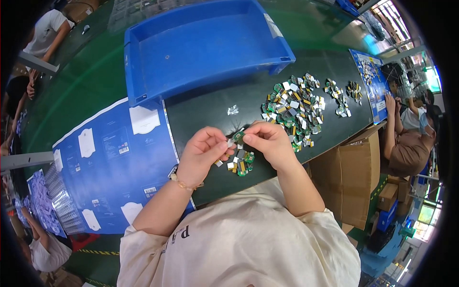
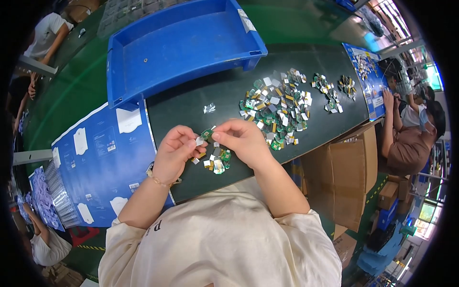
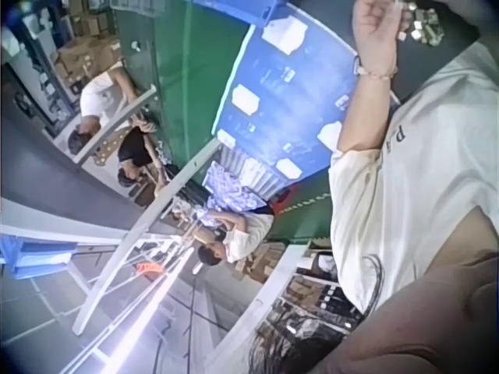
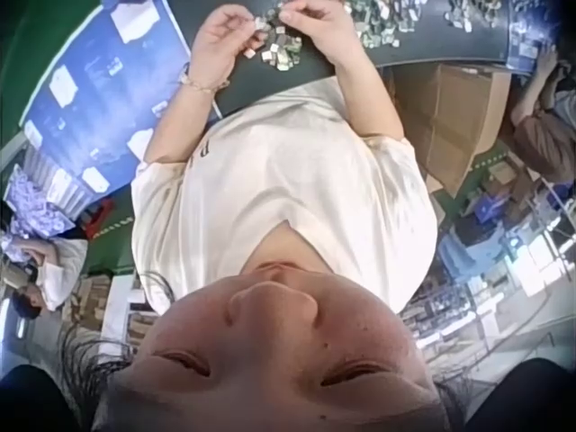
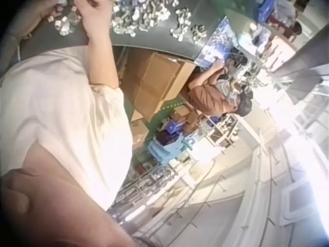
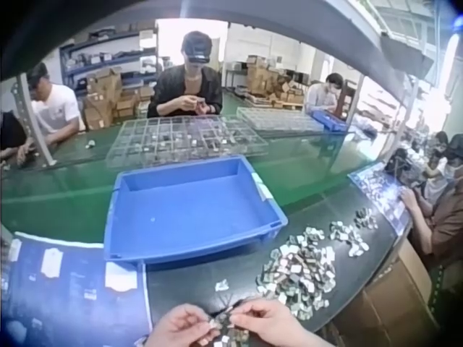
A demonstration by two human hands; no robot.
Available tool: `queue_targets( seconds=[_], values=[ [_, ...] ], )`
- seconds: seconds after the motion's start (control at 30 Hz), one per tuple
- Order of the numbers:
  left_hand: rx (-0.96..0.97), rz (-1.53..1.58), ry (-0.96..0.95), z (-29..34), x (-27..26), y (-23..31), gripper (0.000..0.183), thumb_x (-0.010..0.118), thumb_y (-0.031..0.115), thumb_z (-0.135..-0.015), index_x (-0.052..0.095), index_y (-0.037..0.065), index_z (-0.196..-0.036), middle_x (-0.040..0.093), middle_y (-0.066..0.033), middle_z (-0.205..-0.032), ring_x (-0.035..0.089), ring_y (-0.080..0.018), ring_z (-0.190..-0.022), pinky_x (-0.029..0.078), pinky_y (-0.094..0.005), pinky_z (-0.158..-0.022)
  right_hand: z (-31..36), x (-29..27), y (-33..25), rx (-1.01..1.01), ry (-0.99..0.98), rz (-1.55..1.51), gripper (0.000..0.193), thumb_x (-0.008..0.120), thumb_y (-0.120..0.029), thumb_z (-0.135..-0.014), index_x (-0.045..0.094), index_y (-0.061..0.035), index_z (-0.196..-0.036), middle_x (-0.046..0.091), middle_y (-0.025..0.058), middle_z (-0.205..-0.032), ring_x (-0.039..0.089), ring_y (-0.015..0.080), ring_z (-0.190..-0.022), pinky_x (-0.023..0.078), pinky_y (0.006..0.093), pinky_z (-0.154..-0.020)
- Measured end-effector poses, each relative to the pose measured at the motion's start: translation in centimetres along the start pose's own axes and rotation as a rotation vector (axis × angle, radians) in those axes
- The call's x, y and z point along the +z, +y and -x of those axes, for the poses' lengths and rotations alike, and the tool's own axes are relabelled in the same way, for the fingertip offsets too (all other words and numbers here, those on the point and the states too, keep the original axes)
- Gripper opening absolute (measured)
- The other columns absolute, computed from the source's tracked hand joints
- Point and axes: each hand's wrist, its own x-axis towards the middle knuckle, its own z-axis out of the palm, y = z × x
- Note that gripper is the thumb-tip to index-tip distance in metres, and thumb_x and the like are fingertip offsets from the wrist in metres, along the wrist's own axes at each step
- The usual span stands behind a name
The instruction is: Assembling and inspecting small green printed circuit boards by attaching white components at a factory workstation.
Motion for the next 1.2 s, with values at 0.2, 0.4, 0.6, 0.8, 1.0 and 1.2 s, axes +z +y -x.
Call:
queue_targets(
  seconds=[0.2, 0.4, 0.6, 0.8, 1.0, 1.2],
  values=[
    [0.015, -0.063, -0.032, 0.1, -0.3, -0.3, 0.012, 0.06, 0.005, -0.092, 0.055, 0.005, -0.103, 0.064, -0.0054, -0.098, 0.064, -0.0125, -0.088, 0.052, -0.0236, -0.072, 0.7, 0.8, -0.6, 0.079, 0.035, -0.005, 0.012, 0.073, -0.007, -0.082, 0.067, 0.0002, -0.088, 0.064, -0.0009, -0.076, 0.057, 0.004, -0.065, 0.044, 0.0187, -0.059],
    [-0.031, -0.08, -0.025, 0.2, 0.1, 0.0, 0.023, 0.061, 0.007, -0.092, 0.06, 0.003, -0.115, 0.066, -0.0063, -0.103, 0.064, -0.0111, -0.087, 0.052, -0.0231, -0.071, 0.7, 0.6, -1.9, -0.008, -0.056, 0.274, 0.014, 0.075, -0.012, -0.08, 0.066, -0.0017, -0.084, 0.059, -0.0023, -0.07, 0.049, 0.0023, -0.058, 0.039, 0.0199, -0.052],
    [-0.114, -0.006, -0.037, 0.2, -0.6, -0.3, 0.021, 0.055, 0.011, -0.096, 0.061, 0.002, -0.113, 0.067, -0.0095, -0.1, 0.067, -0.016, -0.086, 0.055, -0.0256, -0.073, 0.3, 0.5, -1.9, -0.051, -0.138, 0.327, 0.011, 0.07, -0.009, -0.086, 0.062, -0.0016, -0.085, 0.053, -0.0032, -0.08, 0.047, 0.0029, -0.066, 0.038, 0.0203, -0.057],
    [-0.172, 0.118, -0.083, 0.1, -0.8, -0.3, 0.023, 0.051, 0.014, -0.099, 0.06, 0.0, -0.114, 0.068, -0.0139, -0.099, 0.069, -0.0188, -0.086, 0.057, -0.0271, -0.074, 0.6, 1.0, -1.5, -0.015, -0.099, 0.256, 0.011, 0.066, -0.011, -0.089, 0.062, -0.0012, -0.085, 0.052, -0.0027, -0.081, 0.047, 0.0036, -0.067, 0.038, 0.0204, -0.059],
    [-0.162, 0.147, -0.092, 0.1, -0.8, -0.4, 0.025, 0.052, 0.016, -0.098, 0.059, -0.001, -0.116, 0.068, -0.0129, -0.099, 0.068, -0.0175, -0.086, 0.056, -0.0261, -0.074, 0.8, 1.8, -1.6, -0.073, -0.032, 0.294, 0.011, 0.067, -0.012, -0.088, 0.063, -0.0019, -0.085, 0.05, -0.0028, -0.079, 0.044, 0.0041, -0.067, 0.036, 0.021, -0.058],
    [-0.16, 0.156, -0.088, 0.0, -0.9, -0.5, 0.025, 0.053, 0.018, -0.098, 0.06, 0.0, -0.115, 0.069, -0.0118, -0.098, 0.068, -0.017, -0.086, 0.056, -0.0267, -0.075, 0.9, 1.9, -1.6, -0.116, -0.003, 0.373, 0.011, 0.067, -0.012, -0.087, 0.063, -0.002, -0.086, 0.05, -0.0018, -0.079, 0.044, 0.0052, -0.066, 0.037, 0.0214, -0.058]
  ],
)
